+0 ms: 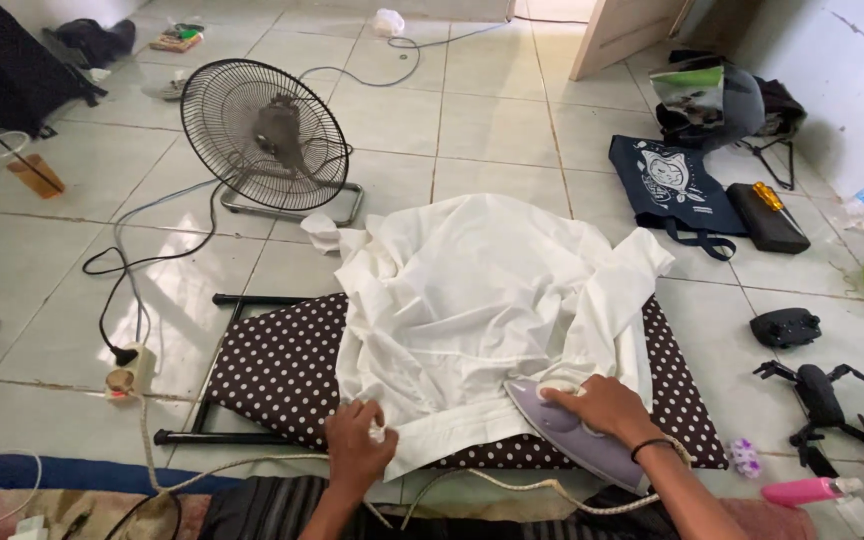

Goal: Ironing a white long-sleeved shirt on an ironing board placed on the floor.

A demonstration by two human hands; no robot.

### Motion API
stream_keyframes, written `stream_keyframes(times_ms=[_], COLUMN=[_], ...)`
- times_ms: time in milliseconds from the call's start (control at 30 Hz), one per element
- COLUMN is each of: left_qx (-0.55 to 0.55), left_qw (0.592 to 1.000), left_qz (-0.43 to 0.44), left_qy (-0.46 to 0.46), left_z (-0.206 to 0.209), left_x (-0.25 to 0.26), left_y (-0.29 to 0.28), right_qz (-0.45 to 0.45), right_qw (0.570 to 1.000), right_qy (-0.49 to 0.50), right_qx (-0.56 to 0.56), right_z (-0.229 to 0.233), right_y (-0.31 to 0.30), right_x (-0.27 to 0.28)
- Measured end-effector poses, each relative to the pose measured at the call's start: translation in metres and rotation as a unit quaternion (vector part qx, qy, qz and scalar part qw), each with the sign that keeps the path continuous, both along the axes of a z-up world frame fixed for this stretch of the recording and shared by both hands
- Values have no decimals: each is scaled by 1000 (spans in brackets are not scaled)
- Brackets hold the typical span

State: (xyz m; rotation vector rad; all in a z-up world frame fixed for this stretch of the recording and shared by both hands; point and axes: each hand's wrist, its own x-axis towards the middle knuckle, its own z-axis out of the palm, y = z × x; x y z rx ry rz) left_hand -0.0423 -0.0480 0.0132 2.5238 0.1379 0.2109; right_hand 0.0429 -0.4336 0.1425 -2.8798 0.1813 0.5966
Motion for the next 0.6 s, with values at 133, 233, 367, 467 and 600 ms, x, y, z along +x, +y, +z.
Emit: stream_keyframes(times_ms=[133, 233, 367, 467, 600], left_qx=[-32, 6, 67, 107, 152], left_qw=[985, 942, 946, 953, 944], left_qz=[-119, -256, -289, -269, -237], left_qy=[-122, -217, -128, -89, -172], left_z=[0, 8, -17, -26, -41], left_x=[26, 47, 61, 53, 46], left_y=[-21, -35, -33, -22, -24], right_qz=[25, 35, 83, 83, 45], right_qw=[1000, 999, 995, 993, 994], right_qy=[10, -13, -46, -49, -74], right_qx=[-12, 12, 38, 61, 62], right_z=[-1, 1, -6, 2, -7], right_y=[20, 43, 78, 104, 117], right_x=[6, 11, 14, 13, 26])
